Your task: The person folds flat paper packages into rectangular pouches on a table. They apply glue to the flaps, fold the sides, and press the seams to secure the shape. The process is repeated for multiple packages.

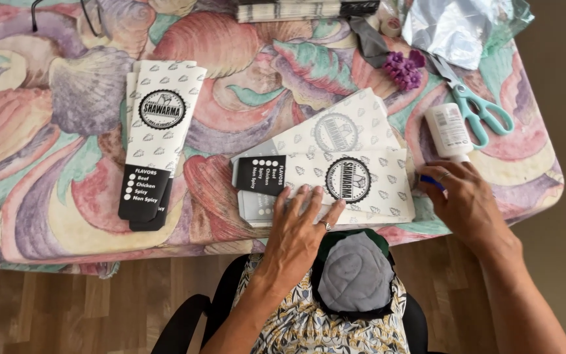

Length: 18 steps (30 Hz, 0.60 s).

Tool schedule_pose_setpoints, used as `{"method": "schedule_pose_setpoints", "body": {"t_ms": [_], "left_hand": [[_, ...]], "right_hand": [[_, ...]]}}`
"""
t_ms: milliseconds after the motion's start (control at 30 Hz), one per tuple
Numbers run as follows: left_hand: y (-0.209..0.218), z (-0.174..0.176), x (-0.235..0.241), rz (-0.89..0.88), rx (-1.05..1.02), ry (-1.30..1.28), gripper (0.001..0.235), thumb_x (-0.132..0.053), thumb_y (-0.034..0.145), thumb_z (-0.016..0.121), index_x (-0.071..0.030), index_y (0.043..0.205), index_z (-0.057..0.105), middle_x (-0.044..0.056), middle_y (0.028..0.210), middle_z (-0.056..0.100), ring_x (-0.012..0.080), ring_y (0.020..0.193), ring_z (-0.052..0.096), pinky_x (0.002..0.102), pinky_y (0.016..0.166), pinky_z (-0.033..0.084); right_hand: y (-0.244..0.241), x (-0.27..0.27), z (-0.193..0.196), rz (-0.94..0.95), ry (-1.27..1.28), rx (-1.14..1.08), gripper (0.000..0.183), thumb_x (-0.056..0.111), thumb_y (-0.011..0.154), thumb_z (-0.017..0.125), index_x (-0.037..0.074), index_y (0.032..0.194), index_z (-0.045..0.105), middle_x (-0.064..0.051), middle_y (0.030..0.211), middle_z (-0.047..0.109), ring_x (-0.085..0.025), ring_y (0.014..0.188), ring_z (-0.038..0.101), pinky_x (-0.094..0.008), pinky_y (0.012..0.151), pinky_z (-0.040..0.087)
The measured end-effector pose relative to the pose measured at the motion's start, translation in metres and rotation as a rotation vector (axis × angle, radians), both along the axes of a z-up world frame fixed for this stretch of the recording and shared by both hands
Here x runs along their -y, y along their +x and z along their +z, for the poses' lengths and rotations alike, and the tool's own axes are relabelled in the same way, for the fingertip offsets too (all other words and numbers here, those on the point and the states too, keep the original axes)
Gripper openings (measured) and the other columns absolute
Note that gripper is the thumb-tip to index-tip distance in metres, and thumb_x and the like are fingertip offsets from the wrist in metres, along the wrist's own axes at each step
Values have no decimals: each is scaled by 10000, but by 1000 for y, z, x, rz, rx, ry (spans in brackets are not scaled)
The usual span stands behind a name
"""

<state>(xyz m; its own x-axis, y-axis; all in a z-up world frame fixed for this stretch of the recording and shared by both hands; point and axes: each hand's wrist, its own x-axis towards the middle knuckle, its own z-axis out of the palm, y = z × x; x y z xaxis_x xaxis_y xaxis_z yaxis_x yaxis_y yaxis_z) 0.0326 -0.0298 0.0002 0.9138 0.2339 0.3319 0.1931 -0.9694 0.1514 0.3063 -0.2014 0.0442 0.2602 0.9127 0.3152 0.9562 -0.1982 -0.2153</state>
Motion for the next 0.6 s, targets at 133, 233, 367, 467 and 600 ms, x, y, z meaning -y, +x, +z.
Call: {"method": "schedule_pose_setpoints", "body": {"t_ms": [133, 233, 367, 467, 600], "left_hand": [[0, -6, 1, 10, 8, -23, 749, -146, 839, 767, -230, 1530, 489, 226, 1512, 457, 385, 1341, 483, 611, 1197, 282], [1, -4, 2, -18, 32, -100, 750, -95, 824, 753, -214, 1516, 490, 272, 1501, 474, 453, 1344, 492, 644, 1190, 277], [-2, 8, 3, 3, 32, -93, 723, -123, 794, 768, -210, 1478, 552, 208, 1464, 509, 406, 1344, 461, 618, 1196, 259], [0, 16, 0, 1, 60, -89, 688, -128, 781, 790, -193, 1438, 595, 180, 1421, 513, 383, 1318, 459, 601, 1174, 298], [-2, 8, 0, -2, 16, -97, 684, -139, 872, 743, -197, 1510, 504, 239, 1466, 480, 414, 1276, 516, 623, 1138, 365]], "right_hand": [[-11, -36, 28, 6, 68, -44, 315, -25, 935, 740, -56, 1247, 701, -209, 1197, 740, -361, 1078, 708, -462, 948, 591], [-38, -88, 41, 174, 196, -181, 210, -4, 947, 748, -34, 1154, 726, -239, 1246, 711, -357, 1138, 690, -459, 1053, 567], [-84, -161, 25, 681, 171, -299, 181, -74, 964, 628, -99, 1130, 695, -241, 1241, 691, -408, 1220, 633, -468, 1047, 588], [-80, -167, 17, 769, 150, -359, 231, -149, 937, 604, -126, 1152, 685, -232, 1245, 702, -416, 1247, 627, -484, 1076, 577], [-32, -104, 39, 422, 16, -409, 276, 39, 967, 623, -1, 1225, 711, -165, 1306, 692, -333, 1261, 644, -426, 1112, 525]]}}
